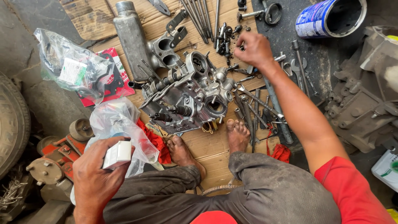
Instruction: The person sits on the workshop floor and repositions an engine cylinder head on cardboard. They unwrap a new gasket from a plastic bag and packaging, handle gaskets and small parts, then apply sealant from a can onto engine components using a spatula-like applicator, and finally wipe their hands with a red cloth.
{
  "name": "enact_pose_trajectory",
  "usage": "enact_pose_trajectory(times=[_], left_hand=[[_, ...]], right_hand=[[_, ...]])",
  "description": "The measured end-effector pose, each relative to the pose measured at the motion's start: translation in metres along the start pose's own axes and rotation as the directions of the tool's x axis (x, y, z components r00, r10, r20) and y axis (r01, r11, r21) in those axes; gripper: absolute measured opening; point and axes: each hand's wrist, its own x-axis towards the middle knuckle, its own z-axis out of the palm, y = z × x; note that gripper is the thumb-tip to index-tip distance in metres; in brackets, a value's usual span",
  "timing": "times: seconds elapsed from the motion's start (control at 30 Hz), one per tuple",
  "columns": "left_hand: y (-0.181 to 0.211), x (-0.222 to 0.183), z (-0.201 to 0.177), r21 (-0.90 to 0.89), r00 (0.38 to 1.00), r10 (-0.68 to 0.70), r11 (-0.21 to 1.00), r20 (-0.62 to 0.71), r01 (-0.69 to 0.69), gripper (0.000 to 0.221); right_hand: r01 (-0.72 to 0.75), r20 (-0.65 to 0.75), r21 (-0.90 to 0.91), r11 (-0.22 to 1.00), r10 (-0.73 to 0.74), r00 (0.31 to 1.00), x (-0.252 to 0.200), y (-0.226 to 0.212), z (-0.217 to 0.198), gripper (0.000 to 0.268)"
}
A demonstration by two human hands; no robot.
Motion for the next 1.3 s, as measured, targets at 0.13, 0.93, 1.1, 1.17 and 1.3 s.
enact_pose_trajectory(times=[0.13, 0.93, 1.1, 1.17, 1.3], left_hand=[[0.006, 0.004, -0.001, 0.025, 0.999, -0.041, 0.999, 0.000, 0.041, 0.031], [-0.002, -0.007, 0.002, 0.070, 0.977, 0.103, 0.991, 0.189, -0.118, 0.037], [-0.025, -0.039, 0.034, 0.141, 0.921, 0.122, 0.972, 0.370, -0.186, 0.041], [-0.032, -0.051, 0.057, 0.185, 0.889, 0.079, 0.966, 0.451, -0.179, 0.043], [-0.072, -0.065, 0.137, 0.174, 0.792, 0.057, 0.964, 0.608, -0.203, 0.061]], right_hand=[[-0.076, -0.067, 0.494, 0.866, 0.126, 0.990, 0.013, 0.030, -0.010, 0.012], [-0.335, 0.335, 0.941, 0.043, 0.017, 0.942, -0.052, -0.024, -0.095, 0.016], [-0.421, 0.424, 0.906, 0.056, -0.092, 0.901, -0.100, -0.090, -0.164, 0.024], [-0.463, 0.470, 0.874, 0.146, -0.012, 0.883, -0.115, -0.117, -0.186, 0.025], [-0.514, 0.553, 0.769, 0.379, 0.008, 0.833, -0.148, -0.164, -0.228, 0.032]])
